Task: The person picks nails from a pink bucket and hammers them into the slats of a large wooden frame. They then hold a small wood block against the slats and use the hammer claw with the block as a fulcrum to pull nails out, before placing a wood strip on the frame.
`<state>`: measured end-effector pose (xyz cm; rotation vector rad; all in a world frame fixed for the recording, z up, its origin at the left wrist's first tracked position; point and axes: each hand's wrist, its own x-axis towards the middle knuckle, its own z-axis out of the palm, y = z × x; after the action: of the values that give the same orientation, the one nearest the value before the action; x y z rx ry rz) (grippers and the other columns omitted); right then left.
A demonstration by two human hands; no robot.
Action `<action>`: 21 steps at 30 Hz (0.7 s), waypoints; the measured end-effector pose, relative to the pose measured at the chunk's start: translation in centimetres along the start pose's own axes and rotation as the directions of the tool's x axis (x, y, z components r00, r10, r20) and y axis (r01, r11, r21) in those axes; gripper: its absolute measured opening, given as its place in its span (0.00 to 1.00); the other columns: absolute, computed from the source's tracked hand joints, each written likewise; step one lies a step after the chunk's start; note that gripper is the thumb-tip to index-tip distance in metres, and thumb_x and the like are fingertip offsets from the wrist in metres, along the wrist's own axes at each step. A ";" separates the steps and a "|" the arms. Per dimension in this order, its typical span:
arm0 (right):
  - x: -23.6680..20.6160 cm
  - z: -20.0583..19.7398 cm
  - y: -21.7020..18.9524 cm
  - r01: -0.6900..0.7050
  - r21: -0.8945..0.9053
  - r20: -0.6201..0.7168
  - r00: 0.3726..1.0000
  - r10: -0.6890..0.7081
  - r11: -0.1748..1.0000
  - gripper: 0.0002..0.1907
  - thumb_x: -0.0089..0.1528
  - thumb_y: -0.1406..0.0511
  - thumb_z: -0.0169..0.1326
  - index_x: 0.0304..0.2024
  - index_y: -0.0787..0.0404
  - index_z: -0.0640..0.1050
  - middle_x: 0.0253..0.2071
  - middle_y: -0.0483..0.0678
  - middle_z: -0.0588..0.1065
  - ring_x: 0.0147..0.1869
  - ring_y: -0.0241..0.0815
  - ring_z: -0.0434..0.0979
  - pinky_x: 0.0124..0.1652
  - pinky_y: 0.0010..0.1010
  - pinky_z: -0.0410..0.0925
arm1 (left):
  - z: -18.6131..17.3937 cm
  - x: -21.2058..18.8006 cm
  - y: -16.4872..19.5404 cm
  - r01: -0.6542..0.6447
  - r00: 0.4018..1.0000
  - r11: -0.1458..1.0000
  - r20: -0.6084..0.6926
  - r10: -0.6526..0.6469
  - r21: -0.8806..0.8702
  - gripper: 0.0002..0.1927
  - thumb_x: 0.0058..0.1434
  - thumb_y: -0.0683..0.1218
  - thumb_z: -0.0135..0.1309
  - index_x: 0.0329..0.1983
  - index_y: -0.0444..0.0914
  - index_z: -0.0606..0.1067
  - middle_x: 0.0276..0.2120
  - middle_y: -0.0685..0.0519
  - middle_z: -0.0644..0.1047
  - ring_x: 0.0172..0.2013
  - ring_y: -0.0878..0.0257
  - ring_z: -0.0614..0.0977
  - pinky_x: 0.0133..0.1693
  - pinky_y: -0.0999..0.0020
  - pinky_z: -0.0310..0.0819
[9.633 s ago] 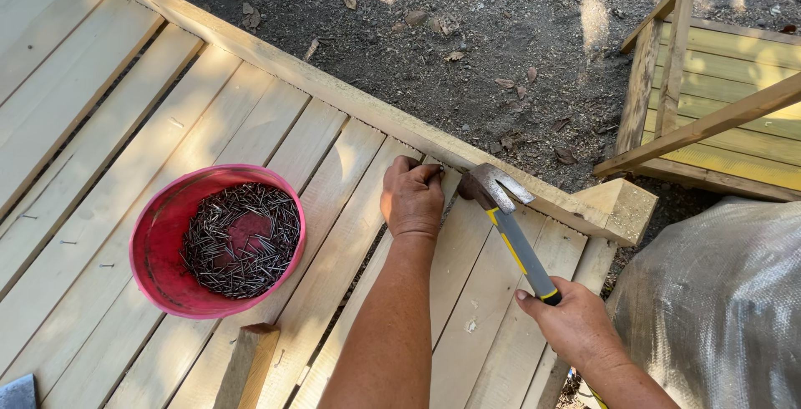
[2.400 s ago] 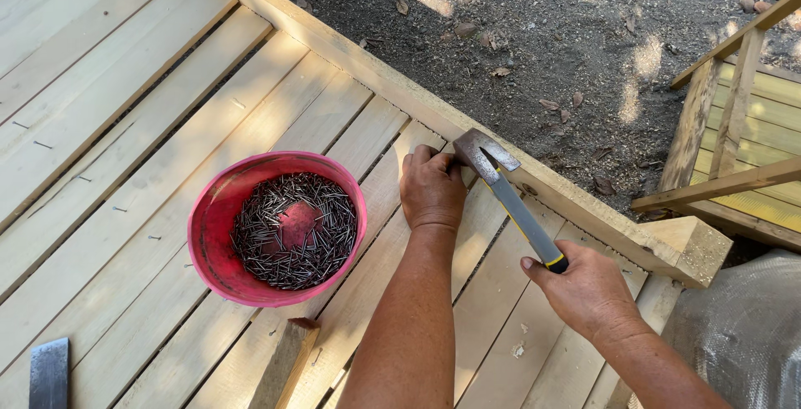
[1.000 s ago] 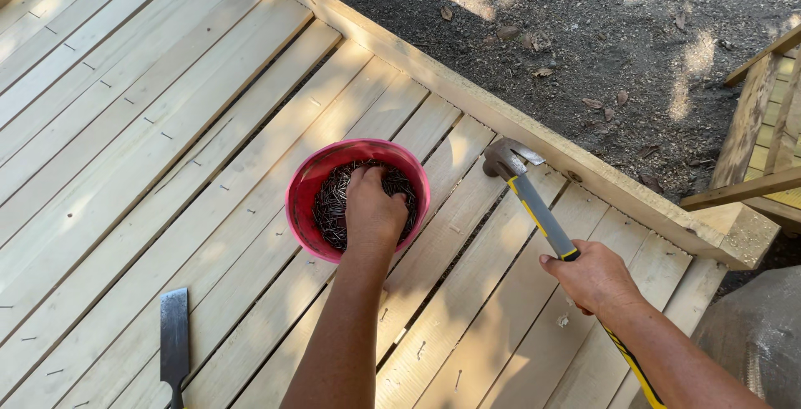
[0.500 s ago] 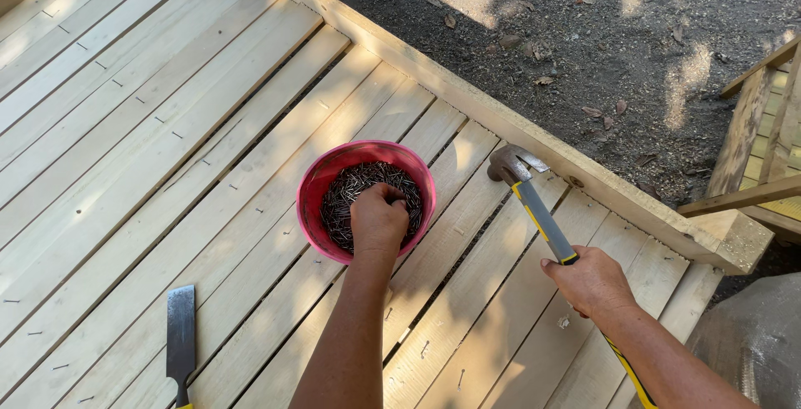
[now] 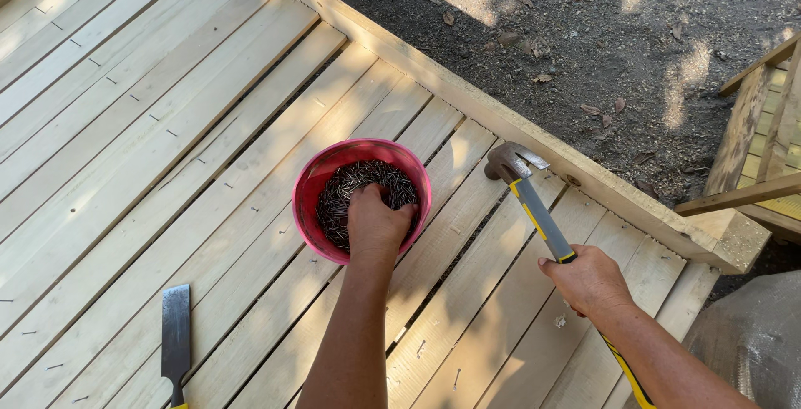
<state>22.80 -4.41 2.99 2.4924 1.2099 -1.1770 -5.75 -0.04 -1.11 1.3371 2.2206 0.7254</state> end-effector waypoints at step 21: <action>0.0 -0.2 -0.2 -0.021 -0.017 0.006 1.000 0.022 1.000 0.20 0.62 0.53 0.58 0.49 0.59 0.81 0.19 0.47 0.71 0.19 0.39 0.71 0.25 0.36 0.70 | 0.4 1.6 -2.1 0.318 0.944 0.527 0.212 -0.253 -0.788 0.13 0.62 0.37 0.57 0.49 0.38 0.83 0.33 0.51 0.84 0.28 0.68 0.82 0.29 0.74 0.80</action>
<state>22.74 -4.19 3.18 2.4813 1.1833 -1.1644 -7.60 0.61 -2.92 0.4824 1.5879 1.3223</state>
